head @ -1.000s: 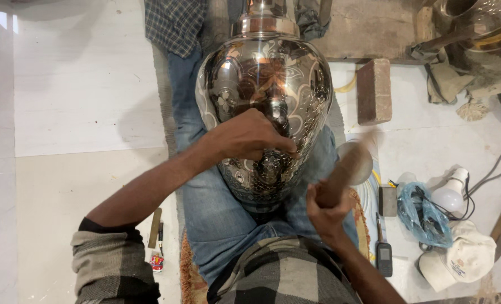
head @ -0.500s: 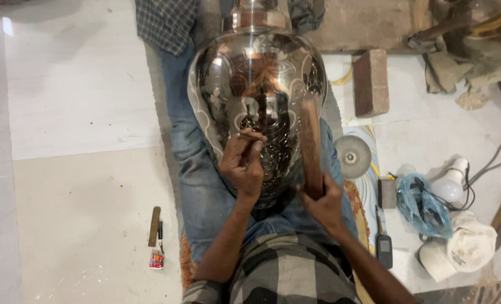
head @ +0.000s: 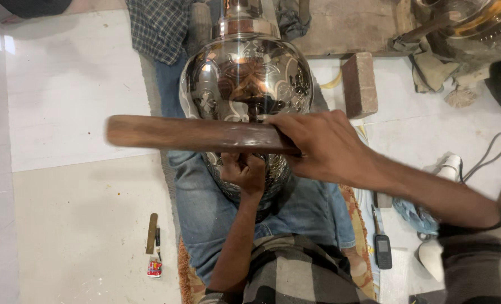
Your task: The person sits on the floor with a large engraved metal vase held between their legs and embosses its decorative pattern, holding a small punch against the surface with one hand while striking it with a wooden mallet in the other hand, repositioning the punch repeatedly across the design.
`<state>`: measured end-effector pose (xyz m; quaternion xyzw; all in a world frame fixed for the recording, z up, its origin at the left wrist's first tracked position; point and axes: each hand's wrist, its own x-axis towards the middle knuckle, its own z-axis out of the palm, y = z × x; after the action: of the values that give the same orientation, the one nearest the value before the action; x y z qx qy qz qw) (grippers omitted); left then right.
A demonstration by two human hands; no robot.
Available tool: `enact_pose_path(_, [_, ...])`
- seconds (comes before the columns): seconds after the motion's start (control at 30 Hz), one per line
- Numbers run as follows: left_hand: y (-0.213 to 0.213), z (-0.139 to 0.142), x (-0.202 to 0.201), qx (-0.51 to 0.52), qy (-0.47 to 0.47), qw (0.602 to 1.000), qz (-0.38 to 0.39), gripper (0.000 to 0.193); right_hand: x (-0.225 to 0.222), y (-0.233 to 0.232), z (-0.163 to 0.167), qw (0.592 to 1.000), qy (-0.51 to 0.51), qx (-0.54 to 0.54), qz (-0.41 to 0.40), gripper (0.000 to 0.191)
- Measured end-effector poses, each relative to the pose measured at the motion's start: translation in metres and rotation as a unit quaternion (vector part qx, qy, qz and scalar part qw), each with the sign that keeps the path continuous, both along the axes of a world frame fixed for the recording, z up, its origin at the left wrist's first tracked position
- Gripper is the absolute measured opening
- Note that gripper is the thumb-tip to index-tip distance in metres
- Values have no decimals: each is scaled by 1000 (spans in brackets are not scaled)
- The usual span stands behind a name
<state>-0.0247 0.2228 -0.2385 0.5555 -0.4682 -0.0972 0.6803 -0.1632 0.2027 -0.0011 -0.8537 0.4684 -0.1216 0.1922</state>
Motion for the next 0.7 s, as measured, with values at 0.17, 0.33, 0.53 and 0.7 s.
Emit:
enact_pose_path(0.17, [1, -6, 3, 6, -39, 999, -16, 19, 18, -12, 20, 981, 180, -20, 66, 42])
enact_pose_path(0.33, [0, -11, 1, -44, -50, 998, -18, 18, 23, -17, 16, 957, 277, 8, 91, 30])
enact_pose_path(0.53, [-3, -5, 2, 21, -17, 999, -35, 18, 23, -15, 12, 958, 272, -26, 84, 33])
enact_pose_path(0.7, [-6, 4, 10, 15, 4, 993, -117, 18, 18, -18, 12, 954, 291, 10, 67, 29])
